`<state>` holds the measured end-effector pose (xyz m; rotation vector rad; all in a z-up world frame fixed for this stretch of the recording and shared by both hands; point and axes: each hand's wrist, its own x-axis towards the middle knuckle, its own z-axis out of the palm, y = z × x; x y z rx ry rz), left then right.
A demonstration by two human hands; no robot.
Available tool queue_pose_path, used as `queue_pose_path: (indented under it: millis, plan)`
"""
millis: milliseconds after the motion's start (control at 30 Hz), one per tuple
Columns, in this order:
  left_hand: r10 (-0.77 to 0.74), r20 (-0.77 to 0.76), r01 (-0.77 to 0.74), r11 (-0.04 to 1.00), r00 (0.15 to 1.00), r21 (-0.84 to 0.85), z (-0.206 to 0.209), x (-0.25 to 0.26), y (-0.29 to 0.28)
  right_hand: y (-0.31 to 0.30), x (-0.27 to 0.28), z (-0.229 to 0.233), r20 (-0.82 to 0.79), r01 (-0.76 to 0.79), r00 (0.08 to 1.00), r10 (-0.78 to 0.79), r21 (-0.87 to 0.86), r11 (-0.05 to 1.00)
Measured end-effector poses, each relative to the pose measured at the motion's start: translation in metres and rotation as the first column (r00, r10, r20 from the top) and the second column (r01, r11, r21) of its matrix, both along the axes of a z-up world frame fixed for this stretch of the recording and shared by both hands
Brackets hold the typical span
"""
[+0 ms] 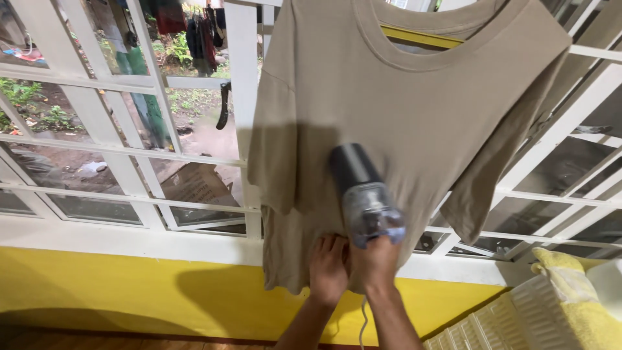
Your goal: The recorder is using a handheld garment steamer to remove wrinkles from a t-shirt hanging on a rack.
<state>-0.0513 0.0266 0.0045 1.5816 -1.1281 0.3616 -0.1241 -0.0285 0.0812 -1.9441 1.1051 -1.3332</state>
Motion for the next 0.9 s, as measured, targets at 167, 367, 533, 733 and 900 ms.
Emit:
queue_pose_path:
  millis: [167,367,533,733,900]
  plan:
    - [-0.008,-0.026,0.008,1.0,1.0,-0.024,-0.008,0.002,-0.006,0.011,-0.011,0.007,-0.135,-0.077,0.989,0.059,-0.137,0.988]
    - [0.072,0.033,-0.072,0.997,0.997,0.014,-0.006,0.01,-0.006,-0.008,-0.049,-0.007,0.095,-0.04,0.993,0.069,-0.278,0.96]
    - [0.132,-0.059,-0.127,0.988,0.99,0.083,0.002,0.01,-0.011,-0.023,-0.08,-0.023,0.122,0.03,0.993,-0.004,-0.205,0.978]
    - [0.295,-0.056,-0.282,0.945,0.954,0.164,0.003,0.01,-0.024,-0.033,-0.097,-0.026,0.11,0.043,0.994,-0.017,-0.238,0.97]
    - [0.222,0.048,-0.222,0.975,0.974,-0.007,0.056,-0.003,-0.039,-0.059,-0.102,-0.057,0.195,0.079,0.979,-0.051,-0.14,0.987]
